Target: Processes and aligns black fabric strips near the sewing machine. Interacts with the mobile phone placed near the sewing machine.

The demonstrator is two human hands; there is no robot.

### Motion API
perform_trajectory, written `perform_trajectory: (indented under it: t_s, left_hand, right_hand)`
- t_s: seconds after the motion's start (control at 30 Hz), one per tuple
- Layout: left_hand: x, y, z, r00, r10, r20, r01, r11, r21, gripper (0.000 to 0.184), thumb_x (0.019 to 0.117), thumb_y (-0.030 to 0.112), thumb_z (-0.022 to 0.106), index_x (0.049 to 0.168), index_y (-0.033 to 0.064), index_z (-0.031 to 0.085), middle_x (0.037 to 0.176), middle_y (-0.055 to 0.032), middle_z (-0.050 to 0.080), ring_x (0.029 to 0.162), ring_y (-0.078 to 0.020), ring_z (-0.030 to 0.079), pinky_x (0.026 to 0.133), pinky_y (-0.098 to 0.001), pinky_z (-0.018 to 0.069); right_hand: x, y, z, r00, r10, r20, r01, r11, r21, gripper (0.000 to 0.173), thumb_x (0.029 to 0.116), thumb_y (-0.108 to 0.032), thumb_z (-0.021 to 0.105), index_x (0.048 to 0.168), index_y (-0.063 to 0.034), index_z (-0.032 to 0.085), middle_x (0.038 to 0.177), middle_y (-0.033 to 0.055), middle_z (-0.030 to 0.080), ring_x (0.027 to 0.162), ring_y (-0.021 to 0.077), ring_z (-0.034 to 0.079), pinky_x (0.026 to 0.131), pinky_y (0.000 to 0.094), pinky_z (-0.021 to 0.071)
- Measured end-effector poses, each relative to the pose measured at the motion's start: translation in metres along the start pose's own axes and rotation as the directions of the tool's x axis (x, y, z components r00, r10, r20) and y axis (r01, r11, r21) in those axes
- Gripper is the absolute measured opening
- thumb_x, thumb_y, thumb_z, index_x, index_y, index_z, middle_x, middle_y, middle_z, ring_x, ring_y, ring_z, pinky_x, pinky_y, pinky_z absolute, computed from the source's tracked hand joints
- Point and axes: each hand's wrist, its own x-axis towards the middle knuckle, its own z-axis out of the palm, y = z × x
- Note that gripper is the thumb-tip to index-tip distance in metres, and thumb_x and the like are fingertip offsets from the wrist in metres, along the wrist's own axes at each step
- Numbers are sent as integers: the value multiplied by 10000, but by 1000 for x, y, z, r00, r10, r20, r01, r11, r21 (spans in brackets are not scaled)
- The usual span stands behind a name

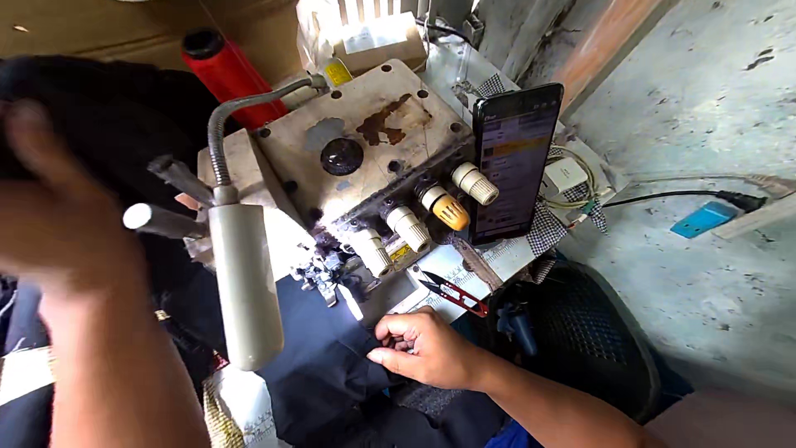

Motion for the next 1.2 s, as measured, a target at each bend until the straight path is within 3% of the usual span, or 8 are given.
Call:
perform_trajectory:
  t_s: [0.13,0.3,0.43,0.53,0.73,1.0,1.13,1.2]
  left_hand:
    - [0,41,-12,933,-65,354,118,985,-128,548,987,276,591,1424,-48,523,1445,-381,464,1364,-545,433,1120,-670,330]
    - [-129,81,-68,914,-360,189,405,847,-344,486,1093,255,437,1414,-109,462,1253,-229,595,1077,-187,609,936,-336,508]
    - [-234,105,-81,812,-477,336,581,603,-547,818,1090,529,101,1418,-168,377,1170,-87,623,985,-3,618,885,-199,528]
    - [-257,110,-97,828,-342,444,560,498,-662,965,1017,715,237,1532,-101,269,1402,-94,621,1157,-57,665,967,-252,567]
    - [-255,105,-123,790,-388,474,596,306,-743,951,849,97,732,1581,-59,146,1468,-84,529,1064,-49,675,844,-201,593]
    - [-256,106,-145,822,-455,343,550,479,-684,789,873,45,711,1502,-103,260,982,27,689,807,-36,684,749,-214,598]
    - [-264,119,-146,853,-490,180,521,777,-355,640,958,253,666,1430,-122,454,1301,-261,579,1151,-218,609,940,-317,533]
    - [-262,142,-153,876,-455,163,480,783,-394,405,1011,200,605,1283,-98,582,1164,-180,643,1043,-148,643,886,-279,552]
  right_hand:
    - [-2,2,9,986,-44,-161,50,998,35,225,991,-121,645,1136,49,655,999,105,713,869,101,709,756,272,620]
    - [-10,8,38,875,-282,-393,231,958,-172,547,917,-491,737,1100,4,595,1216,177,600,1181,204,598,952,321,552]
    - [-3,9,55,784,-321,-531,158,931,-330,397,830,-260,809,1049,-9,594,1187,175,604,1069,184,629,853,281,574]
    - [-4,11,55,786,-347,-511,142,907,-397,270,830,-102,701,1057,9,606,1197,191,604,1079,199,631,868,278,569]
    - [-28,-5,50,866,-292,-406,-65,740,-669,276,777,-49,630,1049,-37,680,1292,174,618,1237,273,592,1029,369,514]
    - [-82,-7,28,892,-178,-415,-303,445,-843,162,888,-122,612,994,-93,732,953,78,712,936,276,679,795,429,555]
    - [-100,-15,22,943,-45,-329,-173,781,-600,158,913,-118,660,1031,-58,746,1079,49,741,1074,133,682,959,306,565]
    - [-110,-35,25,968,-42,-249,-73,898,-435,145,927,-116,666,1034,-39,725,1006,45,744,958,71,704,872,267,598]
